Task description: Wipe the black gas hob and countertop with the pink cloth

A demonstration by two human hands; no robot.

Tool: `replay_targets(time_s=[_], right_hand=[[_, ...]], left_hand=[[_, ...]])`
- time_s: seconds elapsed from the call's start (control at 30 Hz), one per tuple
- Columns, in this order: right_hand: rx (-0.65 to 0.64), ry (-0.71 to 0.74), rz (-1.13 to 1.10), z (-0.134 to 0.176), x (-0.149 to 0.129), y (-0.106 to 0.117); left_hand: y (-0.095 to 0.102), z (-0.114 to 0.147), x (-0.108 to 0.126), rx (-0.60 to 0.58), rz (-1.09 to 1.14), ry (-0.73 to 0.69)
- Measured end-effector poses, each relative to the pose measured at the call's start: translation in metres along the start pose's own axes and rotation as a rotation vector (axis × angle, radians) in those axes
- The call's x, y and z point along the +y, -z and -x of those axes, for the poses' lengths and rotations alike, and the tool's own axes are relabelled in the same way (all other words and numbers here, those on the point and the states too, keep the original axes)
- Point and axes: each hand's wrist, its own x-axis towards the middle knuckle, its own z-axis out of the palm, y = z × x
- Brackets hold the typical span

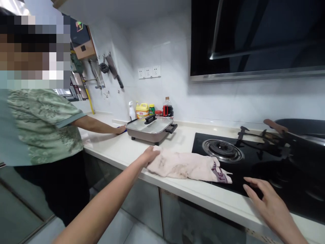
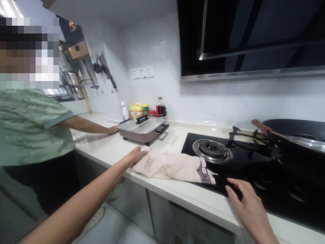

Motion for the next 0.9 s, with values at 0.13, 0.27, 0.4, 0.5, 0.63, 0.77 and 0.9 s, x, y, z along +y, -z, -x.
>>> replay_targets(time_s=[0.13, 0.27, 0.4, 0.5, 0.63, 0.77, 0.9], right_hand=[[-0.006, -0.057, -0.053, 0.003, -0.002, 0.004], [-0.013, -0.031, -0.039, 0.005, -0.009, 0.006], [0.004, -0.002, -0.039, 0.005, -0.012, 0.004], [0.013, 0.016, -0.014, 0.004, -0.011, 0.001], [0.011, 0.012, -0.009, 0.004, -0.012, 0.001], [-0.006, -0.007, -0.027, 0.003, -0.013, 0.003], [-0.019, -0.033, -0.035, 0.003, -0.013, 0.004]], left_hand=[[0.034, -0.006, 0.015, 0.01, 0.249, 0.066], [0.066, -0.01, 0.015, 0.132, 0.351, 0.134], [0.09, -0.002, 0.005, 0.198, 0.365, 0.196], [0.095, 0.004, 0.009, 0.204, 0.376, 0.194], [0.069, 0.007, 0.036, 0.096, 0.369, 0.104], [0.018, 0.015, 0.064, -0.115, 0.285, 0.0], [-0.012, 0.026, 0.071, -0.214, 0.103, -0.088]])
